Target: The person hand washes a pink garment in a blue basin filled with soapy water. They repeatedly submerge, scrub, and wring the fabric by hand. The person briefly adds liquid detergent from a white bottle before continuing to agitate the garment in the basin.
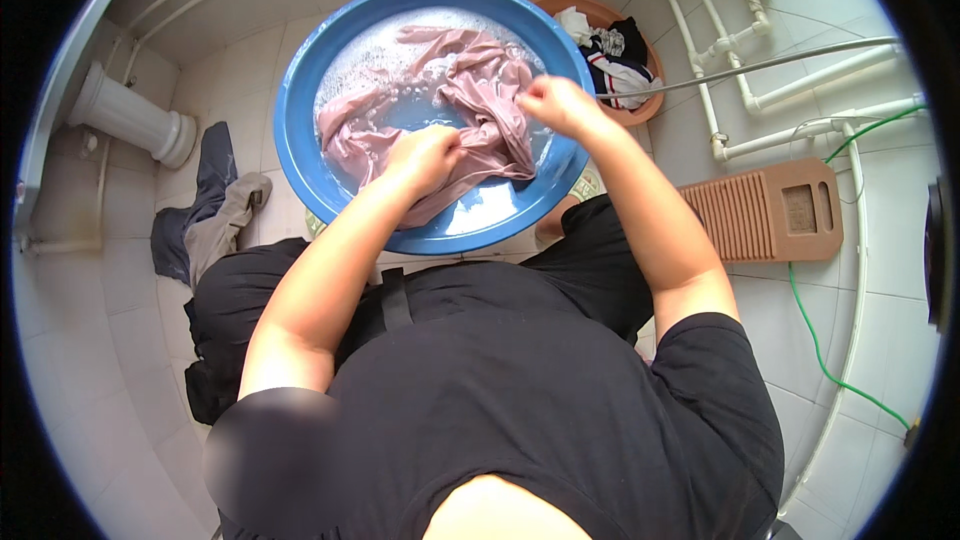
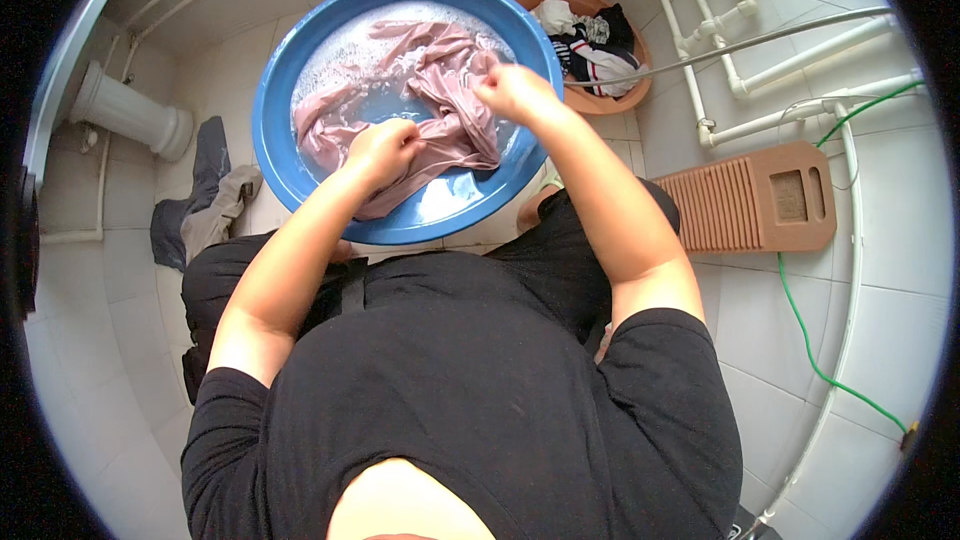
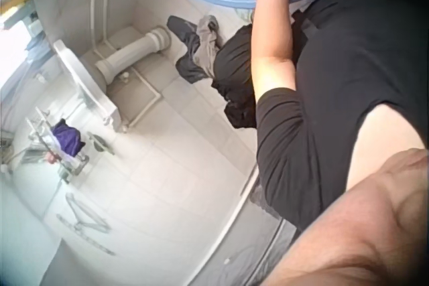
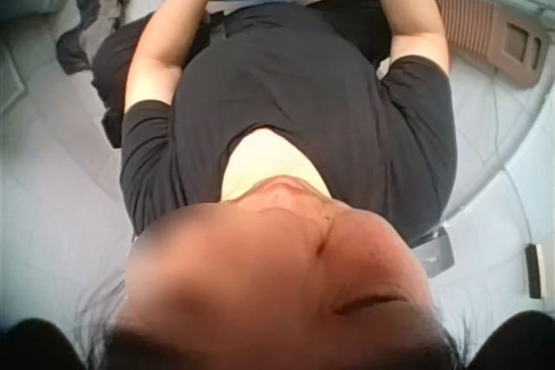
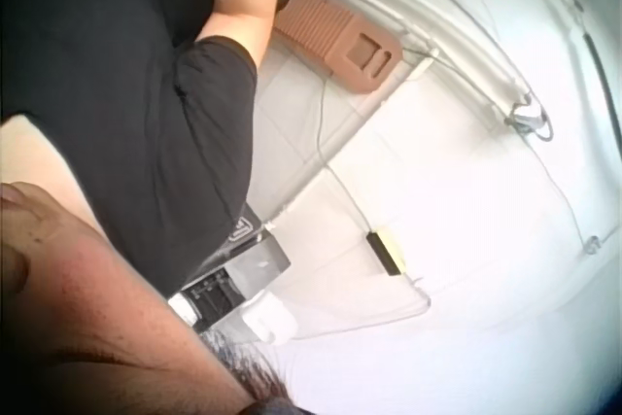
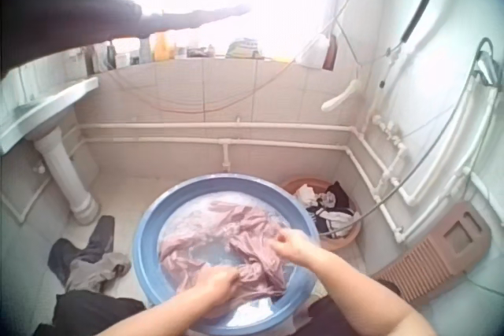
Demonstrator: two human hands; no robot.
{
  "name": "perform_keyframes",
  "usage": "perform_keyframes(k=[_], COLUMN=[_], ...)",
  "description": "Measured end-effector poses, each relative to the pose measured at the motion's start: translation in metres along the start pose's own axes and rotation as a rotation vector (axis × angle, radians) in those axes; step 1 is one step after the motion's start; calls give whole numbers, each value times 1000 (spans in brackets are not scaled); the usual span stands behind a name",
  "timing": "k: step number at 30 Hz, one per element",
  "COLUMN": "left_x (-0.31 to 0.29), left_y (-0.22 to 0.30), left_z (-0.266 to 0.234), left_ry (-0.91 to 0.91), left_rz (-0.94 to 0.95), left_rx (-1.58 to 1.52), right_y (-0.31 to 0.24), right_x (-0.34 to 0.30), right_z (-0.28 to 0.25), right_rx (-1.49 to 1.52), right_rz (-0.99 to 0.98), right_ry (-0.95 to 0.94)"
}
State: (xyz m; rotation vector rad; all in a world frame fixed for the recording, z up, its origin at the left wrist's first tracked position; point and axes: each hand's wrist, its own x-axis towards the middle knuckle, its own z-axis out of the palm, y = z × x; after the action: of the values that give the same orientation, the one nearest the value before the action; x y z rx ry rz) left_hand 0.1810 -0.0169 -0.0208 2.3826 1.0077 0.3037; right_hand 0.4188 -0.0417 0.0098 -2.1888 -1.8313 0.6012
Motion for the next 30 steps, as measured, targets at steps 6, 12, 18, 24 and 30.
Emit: perform_keyframes(k=[6,12,18,24,30], left_x=[-3,-15,-47,-50,-51], left_y=[-28,5,34,18,7], left_z=[-35,-33,-13,-12,-10], left_ry=[179,-52,-45,88,60], left_rz=[-236,-448,-511,-547,-556], left_rx=[-1603,-2102,-1737,-1826,-1984], right_y=[9,-53,-48,-39,-51], right_x=[-27,-49,-29,-44,-66], right_z=[42,59,40,78,78], right_rx=[765,847,1282,1464,1652], right_rz=[283,131,215,396,67], right_ry=[57,-300,165,-68,-224])
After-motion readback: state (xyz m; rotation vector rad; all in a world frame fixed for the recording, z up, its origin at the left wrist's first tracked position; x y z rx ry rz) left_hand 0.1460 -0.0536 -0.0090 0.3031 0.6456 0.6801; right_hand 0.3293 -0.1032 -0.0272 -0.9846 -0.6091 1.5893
